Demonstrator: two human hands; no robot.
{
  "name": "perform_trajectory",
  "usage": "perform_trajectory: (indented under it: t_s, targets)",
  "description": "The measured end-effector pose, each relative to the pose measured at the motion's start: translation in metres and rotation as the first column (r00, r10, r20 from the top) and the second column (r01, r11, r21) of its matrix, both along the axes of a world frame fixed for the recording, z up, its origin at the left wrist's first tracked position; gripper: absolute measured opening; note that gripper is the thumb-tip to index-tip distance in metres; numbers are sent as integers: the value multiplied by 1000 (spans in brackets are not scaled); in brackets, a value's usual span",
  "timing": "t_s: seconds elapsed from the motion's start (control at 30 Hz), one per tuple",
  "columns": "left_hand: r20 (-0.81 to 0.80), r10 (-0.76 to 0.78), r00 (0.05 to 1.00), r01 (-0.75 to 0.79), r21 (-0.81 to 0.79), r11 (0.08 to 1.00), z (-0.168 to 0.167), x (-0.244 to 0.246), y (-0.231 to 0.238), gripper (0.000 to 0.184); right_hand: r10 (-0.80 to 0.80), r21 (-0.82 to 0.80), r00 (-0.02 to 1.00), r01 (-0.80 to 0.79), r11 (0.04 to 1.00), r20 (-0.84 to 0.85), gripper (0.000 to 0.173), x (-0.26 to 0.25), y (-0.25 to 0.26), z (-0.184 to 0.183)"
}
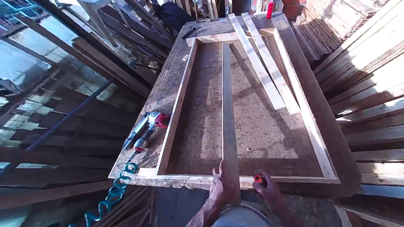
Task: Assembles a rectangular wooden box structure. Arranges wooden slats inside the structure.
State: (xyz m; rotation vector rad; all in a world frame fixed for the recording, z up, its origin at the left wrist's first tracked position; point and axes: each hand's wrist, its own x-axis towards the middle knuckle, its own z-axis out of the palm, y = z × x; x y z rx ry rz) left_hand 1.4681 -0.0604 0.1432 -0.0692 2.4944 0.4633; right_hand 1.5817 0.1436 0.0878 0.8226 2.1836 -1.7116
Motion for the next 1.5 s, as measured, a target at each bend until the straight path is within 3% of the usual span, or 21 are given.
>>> perform_trajectory:
  t_s: [0.1,0.2,0.27,0.33,0.37,0.4,0.47,0.57,0.67,0.73,0.87,1.0,1.07,1.13,1.27,1.5]
  targets:
    - [-151,5,989,5,63,998,-26,-15,-8,83,-66,-117,997,60,991,-47,86,0,-16,10]
    - [-152,-121,981,157,256,954,-16,-18,-14,65,-119,-183,991,105,977,-64,87,-12,-39,20]
    - [-60,-174,983,177,582,794,-12,-12,-20,60,-163,-245,978,128,961,-127,84,-24,-56,32]
    - [201,-191,961,-80,860,504,-16,1,-27,56,-166,-302,963,98,948,-210,73,-31,-75,45]
    - [313,-191,930,-218,891,397,-18,9,-34,56,-134,-312,955,46,949,-267,64,-29,-85,47]
    - [338,-193,921,-255,899,356,-19,15,-42,56,-75,-297,942,-27,955,-328,56,-25,-92,45]
    - [270,-247,931,-163,911,379,-21,20,-61,55,73,-197,923,-157,968,-377,46,-14,-95,40]
    - [161,-415,895,140,784,605,-14,19,-89,43,282,-121,943,-305,945,-178,40,0,-93,42]
    - [219,-617,756,356,654,668,-14,19,-105,64,373,-206,928,-362,909,20,36,14,-102,36]
    - [319,-653,687,428,550,718,-15,11,-106,67,316,-239,948,-300,924,31,29,24,-107,29]
    - [533,-583,613,518,286,806,-31,-12,-108,43,63,-181,998,-56,982,32,12,47,-100,6]
    - [566,-678,470,582,379,719,-58,-6,-118,35,-170,-198,980,188,962,106,13,67,-89,-24]
    - [531,-695,485,606,369,705,-62,1,-114,34,-181,-123,972,200,972,149,16,71,-89,-36]
    - [520,-682,514,636,302,710,-67,2,-108,43,-118,-17,981,122,992,152,20,68,-91,-45]
    - [513,-640,572,645,201,737,-63,5,-95,39,-22,119,996,12,993,87,24,65,-100,-50]
    - [488,-587,646,653,44,756,-41,19,-80,35,-13,150,1000,10,989,21,25,70,-100,-45]
